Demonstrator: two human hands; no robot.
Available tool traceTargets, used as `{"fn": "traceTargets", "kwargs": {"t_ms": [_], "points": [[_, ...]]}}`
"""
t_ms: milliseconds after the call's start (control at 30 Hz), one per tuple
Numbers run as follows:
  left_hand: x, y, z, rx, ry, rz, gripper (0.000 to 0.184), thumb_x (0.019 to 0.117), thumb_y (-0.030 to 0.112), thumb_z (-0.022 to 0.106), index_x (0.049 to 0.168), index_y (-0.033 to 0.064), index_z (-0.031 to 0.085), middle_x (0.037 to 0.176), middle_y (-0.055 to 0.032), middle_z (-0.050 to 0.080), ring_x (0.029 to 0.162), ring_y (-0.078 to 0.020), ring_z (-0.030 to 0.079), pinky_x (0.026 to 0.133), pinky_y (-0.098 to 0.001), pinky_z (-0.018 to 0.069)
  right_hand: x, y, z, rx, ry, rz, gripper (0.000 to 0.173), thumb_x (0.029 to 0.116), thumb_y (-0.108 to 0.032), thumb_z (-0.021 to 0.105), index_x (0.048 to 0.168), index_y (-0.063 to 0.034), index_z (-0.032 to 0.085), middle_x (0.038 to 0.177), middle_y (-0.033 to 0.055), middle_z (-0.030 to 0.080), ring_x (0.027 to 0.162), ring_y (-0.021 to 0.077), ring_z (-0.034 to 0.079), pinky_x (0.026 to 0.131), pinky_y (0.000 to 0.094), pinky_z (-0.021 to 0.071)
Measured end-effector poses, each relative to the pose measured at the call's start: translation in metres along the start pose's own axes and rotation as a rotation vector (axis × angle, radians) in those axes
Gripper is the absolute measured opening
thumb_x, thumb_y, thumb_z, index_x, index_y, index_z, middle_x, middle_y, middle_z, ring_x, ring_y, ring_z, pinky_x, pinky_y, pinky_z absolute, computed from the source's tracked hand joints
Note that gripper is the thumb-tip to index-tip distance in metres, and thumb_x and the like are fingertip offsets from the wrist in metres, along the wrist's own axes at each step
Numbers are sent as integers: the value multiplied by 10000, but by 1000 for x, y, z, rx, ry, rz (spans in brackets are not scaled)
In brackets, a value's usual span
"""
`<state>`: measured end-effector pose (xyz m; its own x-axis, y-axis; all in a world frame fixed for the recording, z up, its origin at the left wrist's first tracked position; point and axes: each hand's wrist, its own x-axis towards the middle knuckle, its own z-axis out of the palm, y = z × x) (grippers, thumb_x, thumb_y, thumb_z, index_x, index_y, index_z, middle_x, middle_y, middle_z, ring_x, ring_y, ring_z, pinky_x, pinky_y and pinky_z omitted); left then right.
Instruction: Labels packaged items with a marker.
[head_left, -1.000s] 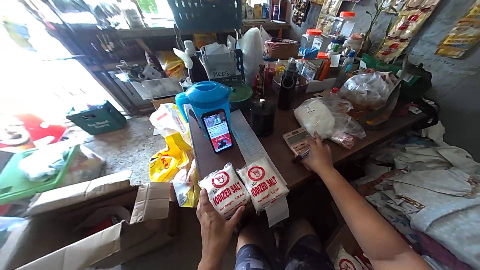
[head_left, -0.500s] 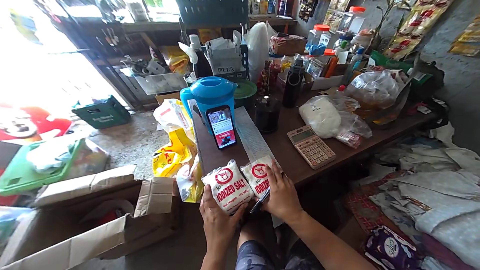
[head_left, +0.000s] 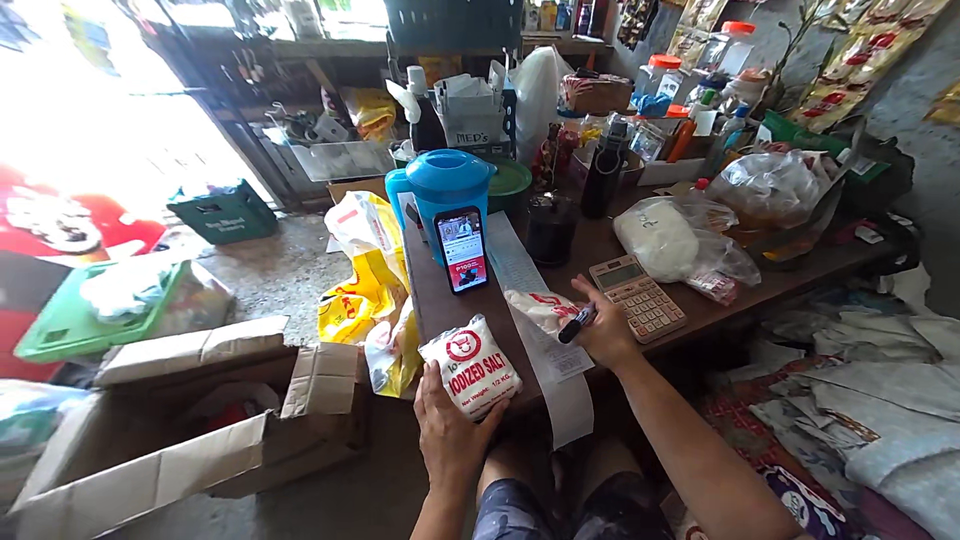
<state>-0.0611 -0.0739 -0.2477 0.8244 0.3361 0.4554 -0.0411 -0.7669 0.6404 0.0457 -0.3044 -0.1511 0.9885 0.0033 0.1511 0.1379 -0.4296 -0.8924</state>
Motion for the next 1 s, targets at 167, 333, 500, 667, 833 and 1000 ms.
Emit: {"fn": "traceTargets", "kwargs": {"t_ms": [167, 333, 500, 667, 833, 1000], "points": [[-1, 0, 0, 18, -1, 1, 1249, 641, 602, 850, 1530, -98, 321, 1475, -348, 461, 1330, -523, 489, 1045, -592, 467, 23, 14, 8, -149, 149, -266, 805, 757, -155, 870, 1452, 40, 514, 1562, 222, 448, 1259, 304, 622, 999, 465, 550], [1, -2, -1, -11, -14, 33, 1253, 621, 548, 882, 1523, -114, 318, 1483, -352, 451, 1350, -537, 459, 1088, -602, 425, -4, 13, 40, -255, -34, -359, 618, 932, -367, 728, 1426, -27, 579, 1576, 188, 445, 1364, 324, 539, 1091, 499, 483], [1, -14, -12, -215, -149, 28, 1176, 715, 414, 874, 1541, -137, 243, 1490, -367, 425, 1353, -469, 486, 1125, -543, 414, -50, 7, 92, -119, -283, -427, 468, 950, 56, 537, 1415, 21, 576, 1519, 196, 517, 1340, 287, 584, 1056, 420, 535], [-2, -7, -13, -80, 15, 33, 986, 709, 572, 755, 1442, -46, 526, 1447, -299, 533, 1387, -629, 346, 1113, -786, 128, -57, -3, 100, 81, -229, -310, 424, 913, 117, 536, 1322, 67, 635, 1473, 264, 531, 1352, 318, 561, 1111, 376, 479], [14, 34, -14, -170, 71, 147, 991, 771, 600, 760, 1432, -92, 503, 1439, -278, 552, 1402, -487, 432, 1163, -716, 130, -57, -9, 74, 248, -86, -296, 330, 943, 67, 508, 1208, 58, 704, 1422, 261, 575, 1329, 282, 577, 1103, 346, 479], [60, 102, 3, -251, 67, 296, 964, 803, 524, 795, 1460, -93, 452, 1418, -235, 588, 1380, -392, 504, 1195, -693, 134, -26, -17, 19, 159, 119, -359, 237, 949, 13, 526, 1084, 24, 721, 1370, 142, 636, 1229, 187, 626, 1015, 356, 529]]}}
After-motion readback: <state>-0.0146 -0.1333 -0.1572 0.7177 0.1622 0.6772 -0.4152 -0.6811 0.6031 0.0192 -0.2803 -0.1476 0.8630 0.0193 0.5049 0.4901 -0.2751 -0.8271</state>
